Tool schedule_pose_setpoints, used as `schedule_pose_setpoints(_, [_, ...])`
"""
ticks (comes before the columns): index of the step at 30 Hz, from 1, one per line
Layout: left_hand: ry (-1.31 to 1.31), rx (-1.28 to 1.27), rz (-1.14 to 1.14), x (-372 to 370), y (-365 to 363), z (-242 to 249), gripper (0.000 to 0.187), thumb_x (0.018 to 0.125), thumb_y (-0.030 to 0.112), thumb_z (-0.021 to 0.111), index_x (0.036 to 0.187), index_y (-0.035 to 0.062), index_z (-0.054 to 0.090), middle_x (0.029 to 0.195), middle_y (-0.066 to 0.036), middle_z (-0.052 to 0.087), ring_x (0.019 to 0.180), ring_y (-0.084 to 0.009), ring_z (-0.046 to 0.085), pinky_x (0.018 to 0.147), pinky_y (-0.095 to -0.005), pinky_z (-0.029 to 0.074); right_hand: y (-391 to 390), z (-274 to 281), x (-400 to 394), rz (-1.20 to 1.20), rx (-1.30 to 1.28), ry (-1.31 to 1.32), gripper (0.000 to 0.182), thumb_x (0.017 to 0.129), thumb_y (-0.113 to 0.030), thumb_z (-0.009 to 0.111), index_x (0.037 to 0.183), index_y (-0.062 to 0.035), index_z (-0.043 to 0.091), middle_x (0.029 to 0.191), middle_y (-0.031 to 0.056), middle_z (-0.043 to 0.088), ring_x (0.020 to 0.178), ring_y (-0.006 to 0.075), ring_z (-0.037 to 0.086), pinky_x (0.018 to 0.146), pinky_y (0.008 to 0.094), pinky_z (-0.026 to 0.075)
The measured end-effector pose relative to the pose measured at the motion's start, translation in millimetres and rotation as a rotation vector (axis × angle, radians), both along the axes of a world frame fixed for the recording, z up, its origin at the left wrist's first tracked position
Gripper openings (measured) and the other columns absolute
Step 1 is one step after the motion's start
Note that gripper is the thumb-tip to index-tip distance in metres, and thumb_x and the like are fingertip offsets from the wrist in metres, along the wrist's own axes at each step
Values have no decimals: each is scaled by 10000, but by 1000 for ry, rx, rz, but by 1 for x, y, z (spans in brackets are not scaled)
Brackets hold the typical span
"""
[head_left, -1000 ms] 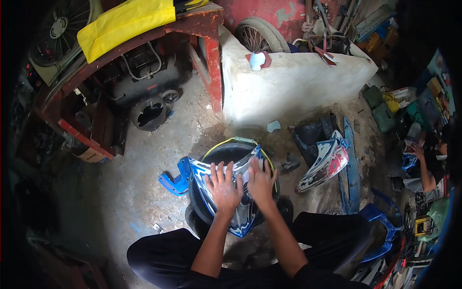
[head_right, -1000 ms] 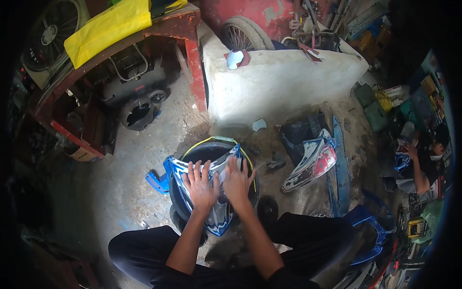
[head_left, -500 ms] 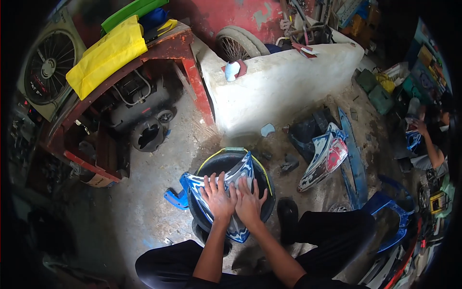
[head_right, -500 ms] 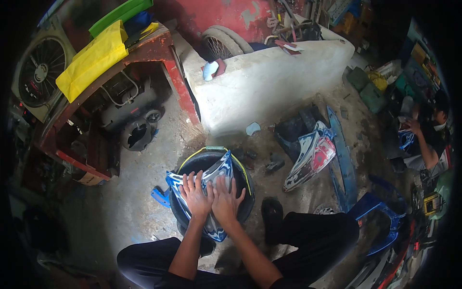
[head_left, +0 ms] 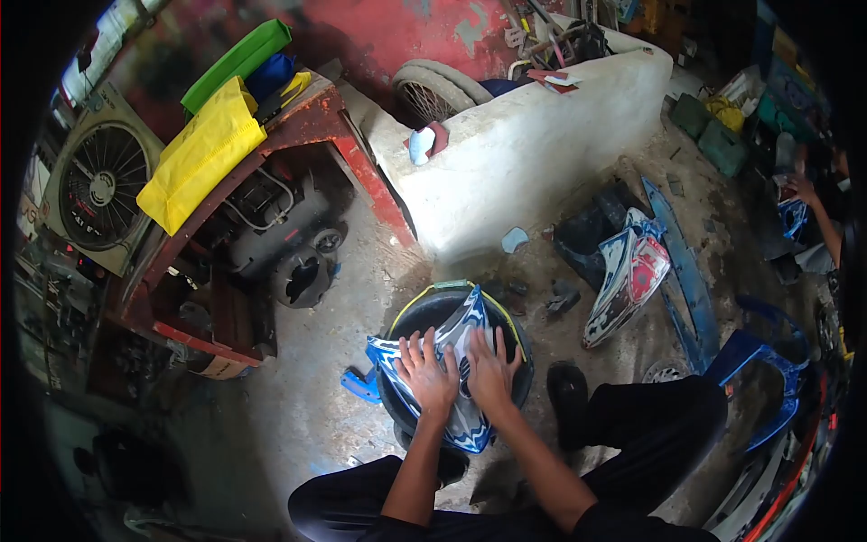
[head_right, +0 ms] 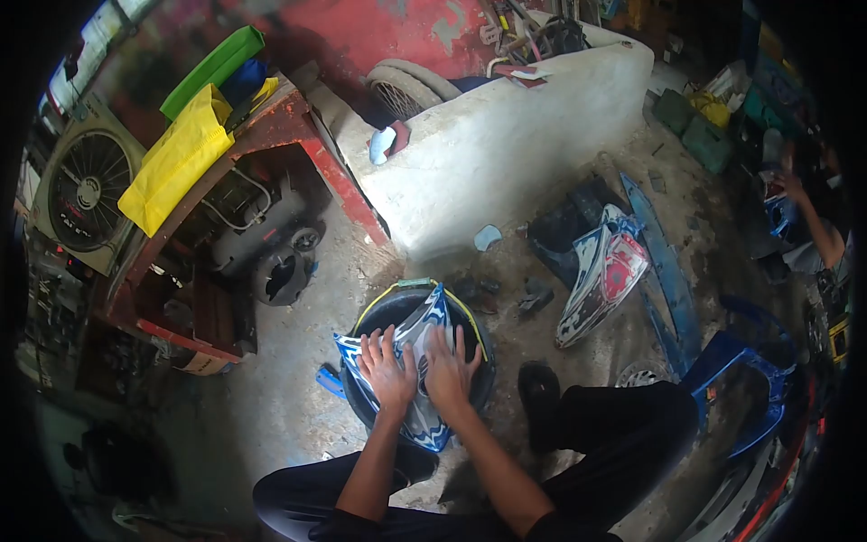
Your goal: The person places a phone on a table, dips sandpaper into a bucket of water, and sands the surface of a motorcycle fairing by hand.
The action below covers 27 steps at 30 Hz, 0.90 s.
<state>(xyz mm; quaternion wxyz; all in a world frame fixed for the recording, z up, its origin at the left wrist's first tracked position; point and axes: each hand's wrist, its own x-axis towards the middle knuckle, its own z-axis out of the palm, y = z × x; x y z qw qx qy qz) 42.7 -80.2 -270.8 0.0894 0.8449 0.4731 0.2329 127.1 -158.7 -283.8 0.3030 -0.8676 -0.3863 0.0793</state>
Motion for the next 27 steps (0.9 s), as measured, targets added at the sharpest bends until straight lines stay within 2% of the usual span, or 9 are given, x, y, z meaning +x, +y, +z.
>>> schedule_pose_setpoints(5, [-13, -9, -1, 2, -2, 3, 535, 996, 392, 559, 1470, 145, 520, 1518, -162, 459, 1519, -413, 264, 1188, -640, 191, 53, -2, 38, -41, 93, -47, 555, 1039, -295, 511, 1550, -88, 441, 1606, 81, 448, 1544, 388, 256, 1182, 715, 101])
schedule_pose_setpoints(10, [2, -15, -3, 3, -1, 1, 535, 991, 387, 572, 1467, 150, 521, 1524, -157, 458, 1514, -412, 269, 1189, -636, 186, 4, 3, -1, 5, -3, 12, 550, 1046, -314, 499, 1544, -86, 447, 1602, 84, 451, 1545, 398, 248, 1186, 717, 97])
schedule_pose_setpoints(13, [0, -26, 0, 4, -1, 1, 533, 997, 393, 562, 1469, 150, 519, 1526, -160, 456, 1516, -414, 266, 1191, -635, 182, 27, -1, 17, -39, 17, -37, 547, 1050, -311, 485, 1553, -100, 444, 1621, 69, 428, 1552, 406, 225, 1195, 700, 82])
schedule_pose_setpoints(17, [-6, -21, 0, 3, -2, 3, 531, 1001, 394, 557, 1470, 149, 515, 1527, -165, 452, 1517, -416, 262, 1191, -637, 177, 60, 2, 46, -74, 37, -73, 525, 1053, -283, 479, 1539, -85, 449, 1606, 75, 447, 1535, 429, 246, 1186, 722, 101])
schedule_pose_setpoints(18, [-14, -20, 1, 4, -3, 4, 529, 997, 391, 560, 1465, 147, 521, 1524, -164, 456, 1518, -415, 262, 1192, -635, 178, 51, 6, 39, -60, 54, -64, 503, 1054, -274, 479, 1518, -77, 481, 1593, 96, 460, 1538, 422, 246, 1197, 703, 101])
schedule_pose_setpoints(22, [-15, -9, 4, 5, -2, 4, 526, 989, 390, 568, 1454, 146, 534, 1513, -161, 469, 1517, -405, 267, 1188, -630, 191, 7, 2, 0, -21, 18, -32, 538, 1031, -282, 512, 1532, -91, 471, 1595, 78, 461, 1536, 418, 257, 1182, 721, 103])
schedule_pose_setpoints(27, [10, -11, 13, 1, -3, 2, 535, 999, 382, 569, 1470, 136, 510, 1521, -165, 456, 1511, -407, 276, 1189, -617, 198, 52, -2, 39, -44, 25, -104, 520, 1038, -273, 502, 1522, -85, 480, 1596, 72, 460, 1526, 423, 274, 1185, 717, 114])
